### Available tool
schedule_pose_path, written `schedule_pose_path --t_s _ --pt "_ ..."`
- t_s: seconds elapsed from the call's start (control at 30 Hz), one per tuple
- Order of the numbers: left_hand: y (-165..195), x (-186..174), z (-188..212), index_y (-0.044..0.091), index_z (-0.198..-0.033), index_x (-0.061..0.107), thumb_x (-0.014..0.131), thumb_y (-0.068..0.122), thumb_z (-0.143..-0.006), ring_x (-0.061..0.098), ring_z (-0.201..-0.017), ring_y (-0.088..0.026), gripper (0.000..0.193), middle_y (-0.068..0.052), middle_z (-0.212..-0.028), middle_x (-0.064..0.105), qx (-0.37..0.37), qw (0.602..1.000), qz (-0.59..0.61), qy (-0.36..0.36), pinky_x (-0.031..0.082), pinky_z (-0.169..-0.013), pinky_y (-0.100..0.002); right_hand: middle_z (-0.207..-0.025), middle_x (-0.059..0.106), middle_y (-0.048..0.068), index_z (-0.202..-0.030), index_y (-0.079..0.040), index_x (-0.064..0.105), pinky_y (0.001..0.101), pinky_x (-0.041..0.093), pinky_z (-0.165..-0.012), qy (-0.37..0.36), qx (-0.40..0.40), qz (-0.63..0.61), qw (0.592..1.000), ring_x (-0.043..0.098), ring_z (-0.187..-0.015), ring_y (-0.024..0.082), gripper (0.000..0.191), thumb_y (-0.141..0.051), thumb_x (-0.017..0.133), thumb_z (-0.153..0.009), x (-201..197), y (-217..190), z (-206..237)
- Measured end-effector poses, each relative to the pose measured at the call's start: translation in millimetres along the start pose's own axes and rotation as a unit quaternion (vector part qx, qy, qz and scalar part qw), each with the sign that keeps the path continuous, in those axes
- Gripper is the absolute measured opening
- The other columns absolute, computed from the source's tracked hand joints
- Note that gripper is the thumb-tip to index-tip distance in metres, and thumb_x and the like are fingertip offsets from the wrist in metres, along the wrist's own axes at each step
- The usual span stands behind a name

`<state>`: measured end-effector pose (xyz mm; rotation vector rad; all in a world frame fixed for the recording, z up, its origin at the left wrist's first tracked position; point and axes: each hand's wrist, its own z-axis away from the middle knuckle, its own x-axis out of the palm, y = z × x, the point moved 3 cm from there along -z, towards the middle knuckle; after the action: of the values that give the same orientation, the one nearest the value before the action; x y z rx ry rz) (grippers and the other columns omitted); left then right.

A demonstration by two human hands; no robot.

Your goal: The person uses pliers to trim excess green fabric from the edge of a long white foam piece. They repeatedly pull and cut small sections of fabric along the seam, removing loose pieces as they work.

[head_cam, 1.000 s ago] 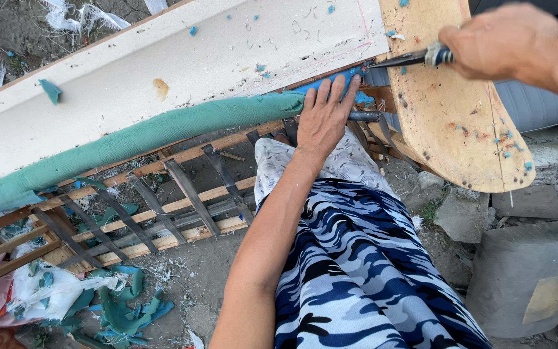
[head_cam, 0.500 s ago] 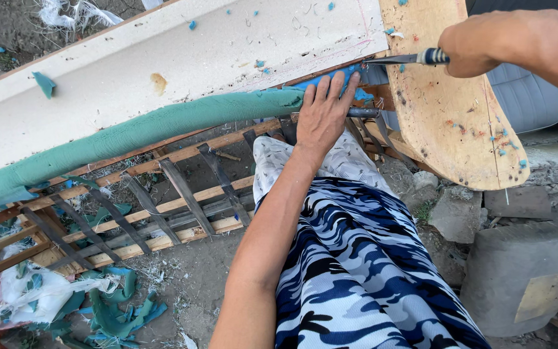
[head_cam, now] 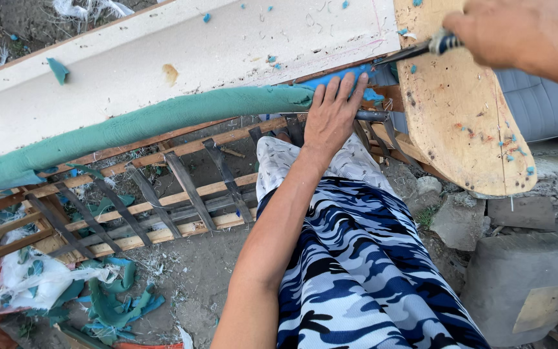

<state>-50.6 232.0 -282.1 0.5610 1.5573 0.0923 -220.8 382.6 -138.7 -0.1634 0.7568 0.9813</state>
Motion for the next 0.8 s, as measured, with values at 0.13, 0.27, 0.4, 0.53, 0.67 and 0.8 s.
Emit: schedule_pose_path --t_s 0.13,0.27,0.4,0.53,0.67,0.8 --pt "1.6 2.2 3.7 0.005 -0.154 0.045 0.062 0.004 -0.091 0.046 -0.132 -0.029 0.066 -0.010 -0.144 0.048 0.014 0.999 -0.029 0.001 0.037 -0.112 -0.043 -0.096 0.074 0.013 -0.109 -0.012 0.071 0.0482 0.059 -0.081 -0.231 0.049 -0.153 0.959 0.076 -0.091 0.032 0.019 -0.014 0.064 -0.092 35.4 -9.2 4.6" --pt "0.0 0.8 5.2 0.007 -0.156 0.045 0.062 0.002 -0.093 0.046 -0.131 -0.029 0.065 -0.009 -0.143 0.048 0.020 0.999 -0.026 -0.006 0.037 -0.114 -0.042 -0.098 0.075 0.016 -0.110 -0.008 0.074 0.0479 0.060 -0.079 -0.243 0.054 -0.171 0.953 0.077 -0.091 0.033 0.023 -0.017 0.064 -0.091 37.1 -14.5 -3.0" --pt "0.1 0.0 4.8 0.007 -0.154 0.047 0.061 0.003 -0.091 0.047 -0.130 -0.029 0.065 -0.009 -0.141 0.049 0.012 1.000 -0.015 -0.001 0.037 -0.112 -0.044 -0.099 0.076 0.017 -0.110 -0.007 0.076 0.0481 0.061 -0.078 -0.232 0.070 -0.169 0.955 0.077 -0.091 0.033 0.025 -0.018 0.064 -0.091 17.7 -18.7 -8.8" --pt "0.1 -2.3 3.5 0.008 -0.152 0.048 0.061 0.003 -0.092 0.047 -0.129 -0.030 0.062 -0.010 -0.141 0.050 0.014 1.000 0.003 0.009 0.038 -0.112 -0.045 -0.101 0.077 0.018 -0.110 -0.006 0.077 0.0482 0.061 -0.077 -0.189 0.080 -0.149 0.967 0.076 -0.092 0.033 0.027 -0.019 0.064 -0.091 -13.0 -28.6 1.8" --pt "-0.2 -3.7 3.0 0.008 -0.152 0.049 0.061 0.004 -0.092 0.048 -0.128 -0.031 0.060 -0.011 -0.140 0.050 0.015 1.000 0.011 0.011 0.038 -0.111 -0.045 -0.100 0.077 0.017 -0.110 -0.007 0.075 0.0472 0.060 -0.074 -0.058 0.063 -0.102 0.991 0.076 -0.091 0.032 0.027 -0.023 0.061 -0.095 -27.1 -30.4 12.8" --pt "1.2 -4.7 1.5 0.008 -0.152 0.049 0.061 0.004 -0.093 0.048 -0.128 -0.031 0.060 -0.011 -0.140 0.051 0.012 1.000 0.009 0.010 0.039 -0.110 -0.045 -0.094 0.075 0.011 -0.109 -0.009 0.069 0.0385 0.060 -0.067 0.011 0.013 0.011 1.000 0.075 -0.085 0.025 0.018 -0.016 0.056 -0.098 -23.1 -16.9 -0.1"
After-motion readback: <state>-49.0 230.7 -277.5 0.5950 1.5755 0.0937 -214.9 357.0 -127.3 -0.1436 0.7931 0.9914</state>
